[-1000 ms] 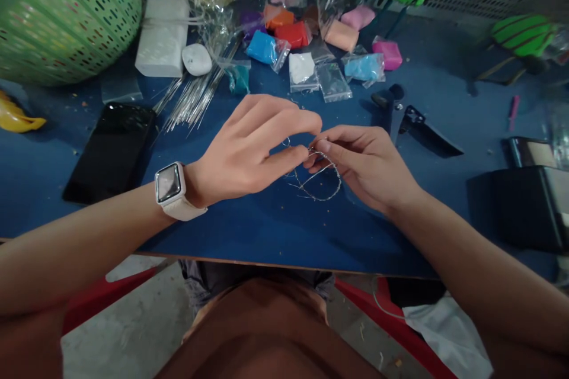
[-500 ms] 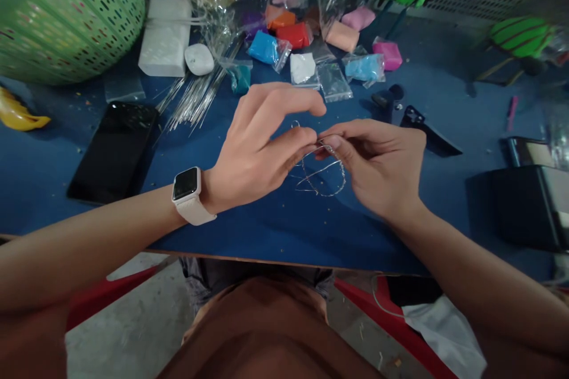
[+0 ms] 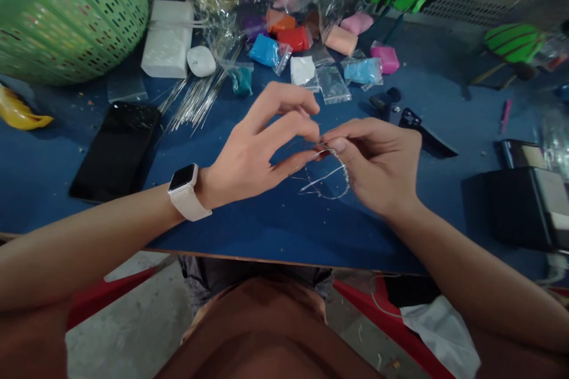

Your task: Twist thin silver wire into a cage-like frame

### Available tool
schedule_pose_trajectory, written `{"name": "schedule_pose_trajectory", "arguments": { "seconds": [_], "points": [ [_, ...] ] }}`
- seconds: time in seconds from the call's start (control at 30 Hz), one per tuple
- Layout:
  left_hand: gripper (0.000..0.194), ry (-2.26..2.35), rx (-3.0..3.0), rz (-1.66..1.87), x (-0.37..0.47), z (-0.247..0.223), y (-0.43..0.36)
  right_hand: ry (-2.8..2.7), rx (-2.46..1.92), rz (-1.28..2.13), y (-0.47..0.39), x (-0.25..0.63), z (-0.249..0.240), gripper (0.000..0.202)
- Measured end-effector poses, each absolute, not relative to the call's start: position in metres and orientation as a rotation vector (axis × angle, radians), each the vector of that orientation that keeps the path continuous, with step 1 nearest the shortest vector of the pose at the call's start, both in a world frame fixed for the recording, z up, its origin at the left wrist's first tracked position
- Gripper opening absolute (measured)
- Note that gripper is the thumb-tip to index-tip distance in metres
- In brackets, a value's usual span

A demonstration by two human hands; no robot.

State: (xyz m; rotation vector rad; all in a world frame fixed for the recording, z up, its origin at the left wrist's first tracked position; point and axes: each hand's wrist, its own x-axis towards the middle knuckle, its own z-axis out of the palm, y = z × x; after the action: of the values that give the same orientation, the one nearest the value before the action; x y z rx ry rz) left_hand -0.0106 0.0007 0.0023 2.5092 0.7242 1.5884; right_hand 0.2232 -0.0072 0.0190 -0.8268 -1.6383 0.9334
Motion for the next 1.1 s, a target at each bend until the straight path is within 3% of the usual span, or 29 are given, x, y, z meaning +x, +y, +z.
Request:
{"name": "schedule_pose_trajectory", "arguments": {
  "seconds": [0.17, 0.4, 0.53, 0.83, 1.1],
  "points": [
    [0.003, 0.795, 2.294, 1.362, -0.008, 0.0, -0.005, -1.591, -0.869, 1.094, -0.002, 0.223, 0.018, 0.025],
    [0.005, 0.774, 2.355, 1.159, -0.018, 0.004, 0.0, -1.795, -0.813, 0.98, 0.005, 0.237, 0.016, 0.001],
    [0.007, 0.811, 2.401, 1.087, -0.021, 0.005, 0.001, -1.897, -0.831, 0.893, 0.01, 0.244, 0.016, 0.003],
    [0.009, 0.767, 2.42, 1.016, -0.02, 0.004, 0.001, -1.75, -0.855, 1.384, 0.017, 0.245, 0.02, 0.016],
    [0.005, 0.87, 2.595, 1.062, -0.02, 0.0, -0.005, -1.66, -0.835, 1.426, 0.015, 0.244, 0.012, 0.015]
  ]
}}
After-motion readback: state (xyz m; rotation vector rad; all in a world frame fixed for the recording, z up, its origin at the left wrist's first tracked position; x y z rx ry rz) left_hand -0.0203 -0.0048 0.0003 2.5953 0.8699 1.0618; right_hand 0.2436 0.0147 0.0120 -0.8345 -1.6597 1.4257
